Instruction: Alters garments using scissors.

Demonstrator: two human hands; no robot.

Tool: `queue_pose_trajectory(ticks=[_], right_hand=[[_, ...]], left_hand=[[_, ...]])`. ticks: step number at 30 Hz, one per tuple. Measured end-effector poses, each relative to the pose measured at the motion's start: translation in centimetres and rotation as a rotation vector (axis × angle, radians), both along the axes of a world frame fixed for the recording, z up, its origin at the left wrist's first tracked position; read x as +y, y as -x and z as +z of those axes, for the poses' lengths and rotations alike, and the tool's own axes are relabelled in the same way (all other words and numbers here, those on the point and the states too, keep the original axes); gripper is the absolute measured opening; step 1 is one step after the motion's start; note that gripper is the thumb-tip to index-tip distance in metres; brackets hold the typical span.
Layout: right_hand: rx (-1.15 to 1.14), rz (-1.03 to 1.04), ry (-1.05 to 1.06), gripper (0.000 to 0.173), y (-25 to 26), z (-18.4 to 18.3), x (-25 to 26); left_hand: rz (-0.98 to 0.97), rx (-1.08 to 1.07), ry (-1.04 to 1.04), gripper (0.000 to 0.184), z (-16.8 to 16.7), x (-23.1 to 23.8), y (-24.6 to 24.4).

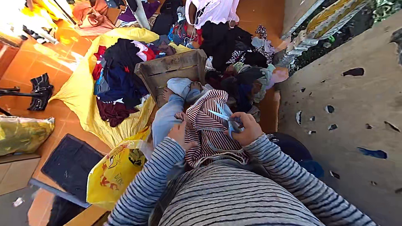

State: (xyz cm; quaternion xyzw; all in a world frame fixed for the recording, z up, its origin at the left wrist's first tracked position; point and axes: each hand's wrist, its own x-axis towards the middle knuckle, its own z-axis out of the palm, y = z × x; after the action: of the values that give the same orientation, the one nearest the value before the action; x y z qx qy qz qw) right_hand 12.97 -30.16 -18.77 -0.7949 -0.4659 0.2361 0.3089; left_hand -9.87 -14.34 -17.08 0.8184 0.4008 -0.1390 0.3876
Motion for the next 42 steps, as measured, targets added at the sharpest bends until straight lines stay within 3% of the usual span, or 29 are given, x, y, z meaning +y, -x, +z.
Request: queue_pose_trajectory(ticks=[3, 5, 7, 8, 10, 12, 15, 17, 20, 22, 25, 28, 31, 35, 39, 42], right_hand=[[-0.209, 0.107, -0.041, 0.055, 1.2, 0.1, -0.5], [-0.224, 0.135, 0.088, 0.048, 1.2, 1.0, 0.1], [-0.021, 0.004, 0.203, 0.046, -0.2, 2.1, 1.5], [0.11, -0.102, 0.171, 0.047, -1.3, 2.2, 2.2], [0.375, -0.301, 0.067, 0.049, -3.5, 2.6, 3.8], [0.51, -0.455, 0.003, 0.047, -5.1, 3.8, 5.6], [0.61, -0.584, -0.142, 0.043, -7.3, 5.5, 8.6], [0.696, -0.648, -0.289, 0.041, -9.0, 7.5, 10.6], [0.754, -0.631, -0.509, 0.036, -10.9, 12.1, 12.3], [0.69, -0.561, -0.562, 0.038, -11.2, 15.3, 11.8], [0.517, -0.425, -0.551, 0.044, -10.5, 17.3, 8.1], [0.424, -0.302, -0.514, 0.043, -9.1, 14.4, 3.2], [0.421, -0.186, -0.28, 0.041, -6.7, 7.8, -1.9], [0.498, -0.095, 0.115, 0.048, -3.4, 0.4, -5.6], [0.504, -0.153, 0.058, 0.045, -2.3, -1.1, -6.3], [0.49, -0.098, -0.001, 0.048, -2.0, 0.1, -5.9]], left_hand=[[0.046, 0.187, -0.076, 0.098, -1.0, -2.4, -1.2], [0.04, 0.084, -0.127, 0.093, -0.7, -3.7, -1.3], [-0.027, -0.208, -0.194, 0.076, -0.8, -6.0, -1.1], [-0.107, -0.262, -0.187, 0.075, -0.7, -7.1, -1.3], [-0.237, -0.136, -0.062, 0.081, -0.1, -8.2, -2.0], [-0.229, -0.023, 0.031, 0.059, 0.4, -6.6, -3.0], [-0.139, -0.072, -0.135, 0.039, 2.1, 0.2, -3.3], [-0.015, -0.198, -0.392, 0.033, 4.4, 5.5, -3.0], [0.186, -0.254, -0.604, 0.033, 13.0, 9.8, -2.9], [0.284, -0.439, -0.773, 0.031, 16.7, 10.8, -2.4], [0.303, -0.69, -0.895, 0.024, 19.8, 8.4, -1.1], [0.109, -0.737, -0.904, 0.021, 18.2, 4.5, 2.2], [0.038, -0.535, -0.788, 0.018, 11.1, 1.0, 6.7], [0.165, -0.037, -0.198, 0.029, 3.6, -4.4, 8.8], [0.467, -0.137, -0.011, 0.033, 0.7, -8.3, 7.2], [0.439, -0.115, 0.105, 0.042, 0.8, -9.0, 6.3]])
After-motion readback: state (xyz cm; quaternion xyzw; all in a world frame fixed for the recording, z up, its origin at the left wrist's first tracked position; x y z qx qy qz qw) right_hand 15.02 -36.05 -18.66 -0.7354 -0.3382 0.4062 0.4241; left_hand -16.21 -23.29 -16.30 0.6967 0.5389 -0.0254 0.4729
